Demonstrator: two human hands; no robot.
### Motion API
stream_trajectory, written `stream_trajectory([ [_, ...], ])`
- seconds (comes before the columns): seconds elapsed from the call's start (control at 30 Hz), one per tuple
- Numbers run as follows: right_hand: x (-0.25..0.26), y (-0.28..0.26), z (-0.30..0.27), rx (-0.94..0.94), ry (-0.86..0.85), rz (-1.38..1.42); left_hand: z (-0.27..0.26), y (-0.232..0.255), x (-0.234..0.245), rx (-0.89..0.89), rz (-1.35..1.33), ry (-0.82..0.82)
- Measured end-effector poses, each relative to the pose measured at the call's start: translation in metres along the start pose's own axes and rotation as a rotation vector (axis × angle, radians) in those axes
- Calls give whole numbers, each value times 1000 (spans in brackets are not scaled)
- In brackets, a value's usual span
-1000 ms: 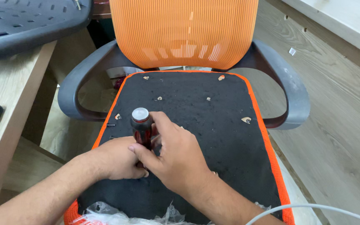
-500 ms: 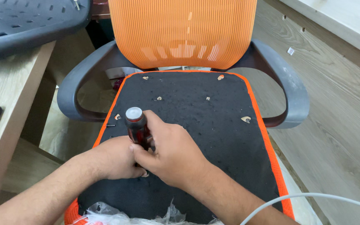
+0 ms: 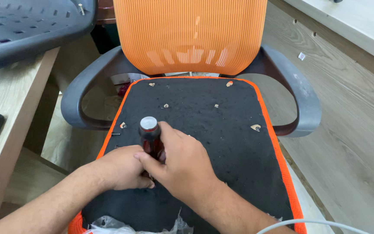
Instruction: The person uses a screwdriver to remove screws from the underside of an orange office chair seat. They unscrew several fasteners one by one and place them on the seat surface.
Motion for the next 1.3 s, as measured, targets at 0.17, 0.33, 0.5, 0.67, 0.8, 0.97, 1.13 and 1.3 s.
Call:
stream_trajectory([
  [0.17, 11, 1, 2, 19, 0, 31, 3, 3, -1, -61, -70, 5],
  [0.33, 1, 1, 11, 22, -186, 37, 6, -1, -12, -33, 13, 4],
  [0.5, -6, 3, 22, 51, -306, 10, 2, -1, -16, 38, 9, 28],
  [0.67, 5, 0, 25, -44, -331, 45, -3, 2, -8, 151, 64, -14],
  [0.8, 2, -6, 24, -96, -306, -30, -3, 1, -11, 185, 30, -25],
  [0.97, -10, -6, 22, -164, -210, -86, -1, 0, -14, 131, 81, -12],
  [1.13, -4, 14, 27, -153, -278, -12, -2, -3, -19, 168, 41, 48],
  [1.3, -8, 14, 31, -59, -447, 26, -6, -2, -27, 206, -103, 104],
])
Point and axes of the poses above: each hand's wrist, its own z-axis towards the middle knuckle, its own x-axis out of the back of the hand, y = z × x, the point moved 5 cm from there along z, towards the middle knuckle, and after that the axes turned 14 degrees about z, right-handed, at the moved point
